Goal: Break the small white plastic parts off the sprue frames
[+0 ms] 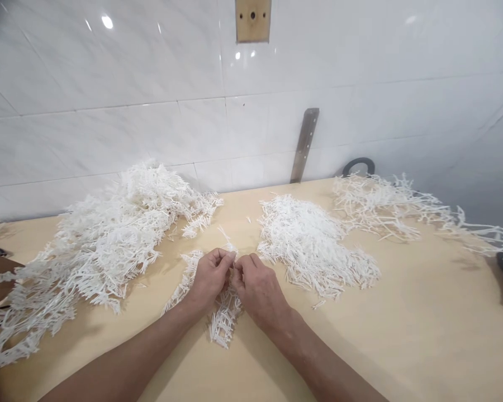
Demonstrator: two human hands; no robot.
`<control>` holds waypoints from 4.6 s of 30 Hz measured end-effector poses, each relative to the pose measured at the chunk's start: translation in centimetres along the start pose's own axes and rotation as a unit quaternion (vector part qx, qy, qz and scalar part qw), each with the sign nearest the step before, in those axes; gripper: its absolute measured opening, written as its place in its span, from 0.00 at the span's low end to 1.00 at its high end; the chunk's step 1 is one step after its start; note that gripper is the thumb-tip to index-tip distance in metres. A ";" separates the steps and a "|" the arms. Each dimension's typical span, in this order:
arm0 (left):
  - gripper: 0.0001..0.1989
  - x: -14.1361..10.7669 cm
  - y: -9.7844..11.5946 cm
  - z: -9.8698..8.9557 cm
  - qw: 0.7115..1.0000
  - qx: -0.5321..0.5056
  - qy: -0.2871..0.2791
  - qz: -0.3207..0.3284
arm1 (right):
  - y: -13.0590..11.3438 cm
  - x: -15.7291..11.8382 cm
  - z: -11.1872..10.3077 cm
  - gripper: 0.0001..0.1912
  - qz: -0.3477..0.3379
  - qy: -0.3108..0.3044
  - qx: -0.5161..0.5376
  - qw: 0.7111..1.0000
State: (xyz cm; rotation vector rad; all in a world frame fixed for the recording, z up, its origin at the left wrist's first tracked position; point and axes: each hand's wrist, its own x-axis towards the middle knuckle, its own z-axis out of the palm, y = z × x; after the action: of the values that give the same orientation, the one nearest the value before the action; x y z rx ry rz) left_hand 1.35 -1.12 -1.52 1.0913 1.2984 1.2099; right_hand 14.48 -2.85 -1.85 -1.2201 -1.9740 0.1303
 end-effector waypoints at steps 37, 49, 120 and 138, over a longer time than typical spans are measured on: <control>0.16 -0.1 1.2 -0.2 0.999 -0.033 -0.032 -0.028 | 2.7 1.5 -3.1 0.11 0.164 -0.060 0.054 0.983; 0.15 0.0 1.8 -0.7 0.980 -0.121 -0.134 -0.079 | 3.2 2.0 -0.9 0.10 0.304 -0.143 0.391 0.857; 0.14 -0.3 0.8 -1.0 0.983 0.147 -0.088 0.069 | 4.8 1.2 -2.5 0.06 0.106 0.104 -0.076 0.986; 0.13 -0.2 0.7 -0.7 0.976 0.175 -0.071 0.109 | 1.3 1.5 -1.9 0.14 0.258 -0.122 0.146 0.947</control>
State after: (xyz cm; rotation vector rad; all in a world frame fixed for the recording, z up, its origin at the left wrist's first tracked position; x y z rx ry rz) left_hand 0.62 -1.33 -0.80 1.5796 1.3360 1.0588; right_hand 16.33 -1.50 -0.32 -1.5461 -1.7056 0.8428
